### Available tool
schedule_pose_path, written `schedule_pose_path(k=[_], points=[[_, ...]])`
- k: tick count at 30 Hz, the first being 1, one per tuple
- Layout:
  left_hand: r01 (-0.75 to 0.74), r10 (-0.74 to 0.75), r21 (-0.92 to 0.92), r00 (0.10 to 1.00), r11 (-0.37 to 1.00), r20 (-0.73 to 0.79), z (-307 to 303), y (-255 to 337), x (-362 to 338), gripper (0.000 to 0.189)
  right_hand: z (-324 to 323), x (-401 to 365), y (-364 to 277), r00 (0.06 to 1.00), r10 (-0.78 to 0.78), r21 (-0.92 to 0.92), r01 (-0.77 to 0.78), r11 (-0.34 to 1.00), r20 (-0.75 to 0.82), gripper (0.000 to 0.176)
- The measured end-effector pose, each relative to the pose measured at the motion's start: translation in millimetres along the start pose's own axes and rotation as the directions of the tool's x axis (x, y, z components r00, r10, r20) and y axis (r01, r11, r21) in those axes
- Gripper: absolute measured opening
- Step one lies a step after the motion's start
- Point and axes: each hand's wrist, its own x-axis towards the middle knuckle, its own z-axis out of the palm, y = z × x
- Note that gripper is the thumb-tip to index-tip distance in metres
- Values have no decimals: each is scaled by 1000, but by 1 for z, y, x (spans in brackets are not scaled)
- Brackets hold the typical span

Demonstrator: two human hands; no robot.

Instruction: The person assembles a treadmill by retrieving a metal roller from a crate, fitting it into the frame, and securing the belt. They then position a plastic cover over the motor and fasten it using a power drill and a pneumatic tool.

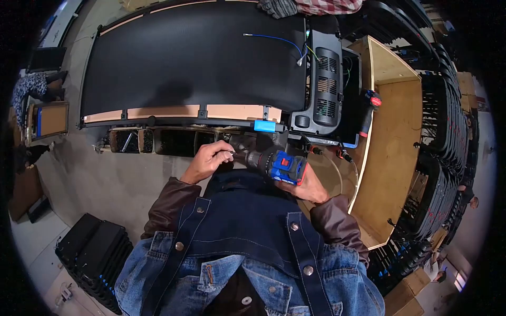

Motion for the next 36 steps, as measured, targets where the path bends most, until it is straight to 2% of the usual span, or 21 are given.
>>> schedule_pose_path(k=[1, 2, 5, 6, 7, 8, 9, 10, 11, 12, 13, 15, 16, 18, 19, 20, 21, 22, 23, 29, 36], points=[[-119, 118, 247, 993, 962, 21, 0, 6, 3, 17, -3, -1, -1, 990, -143, -134, 142, 981, 3, 37], [-118, 115, 248, 993, 962, 27, 0, 10, 5, 17, -5, -2, -1, 960, -279, -264, 275, 924, 26, 39], [-266, 262, 332, 963, 905, 58, 3, 26, 14, 19, -17, -3, 5, 906, -418, -368, 412, 834, 67, 44], [-133, 125, 137, 990, 982, 65, 3, 34, 16, 20, -19, -6, 7, 905, -421, -373, 412, 831, 61, 44], [15, -9, -61, 995, 998, 101, 6, 38, 20, 21, -19, -12, 11, 949, -315, -322, 303, 897, 16, 45], [4, 3, -66, 995, 998, 103, 12, 35, 24, 21, -19, -18, 14, 979, -203, -267, 190, 945, -21, 47], [95, -51, -324, 989, 941, 140, 21, 29, 29, 23, -20, -22, 14, 991, -99, -59, 94, 994, -92, 47], [184, -91, -554, 977, 812, 192, 29, 26, 34, 26, -25, -22, 3, 990, -104, -73, 98, 993, -95, 47], [207, -61, -646, 969, 734, 241, 40, 31, 38, 32, -28, -26, -14, 980, -164, -115, 151, 982, -114, 46], [244, -72, -665, 959, 706, 275, 53, 31, 42, 33, -30, -27, -25, 967, -221, -155, 200, 967, -130, 45], [279, -82, -682, 948, 676, 306, 66, 30, 48, 34, -44, -25, -31, 936, -353, -539, 295, 789, -5, 45], [344, -96, -687, 923, 639, 373, 92, 33, 61, 35, -45, -20, -59, 963, -223, -340, 161, 927, -152, 38], [373, -96, -719, 913, 587, 396, 102, 38, 67, 37, -52, -13, -57, 950, -248, -402, 155, 902, -191, 44], [371, -64, -761, 914, 532, 400, 116, 40, 78, 39, -76, 2, -58, 979, -181, -551, 98, 829, -97, 44], [371, -92, -805, 923, 464, 373, 121, 41, 81, 40, -95, 15, -34, 986, -21, -91, 6, 996, -167, 44], [366, -122, -843, 930, 395, 347, 123, 41, 84, 41, -97, 22, -44, 986, -13, -102, -4, 995, -165, 44], [360, -116, -850, 932, 385, 343, 122, 40, 85, 41, -97, 29, -59, 983, -157, -390, 109, 914, -92, 35], [337, -134, -875, 942, 348, 309, 121, 39, 86, 41, -95, 35, -75, 962, -272, -633, 226, 740, 25, 27], [313, -155, -898, 948, 310, 277, 121, 38, 86, 42, -91, 37, -92, 964, -257, -721, 224, 656, 67, 29], [352, -253, -912, 921, 211, 297, 122, 37, 85, 41, -103, 56, -94, 979, -144, -808, 203, 553, 146, 29], [361, -290, -924, 904, 129, 313, 121, 39, 85, 41, -99, 64, -99, 976, -152, -765, 218, 605, 158, 27]])
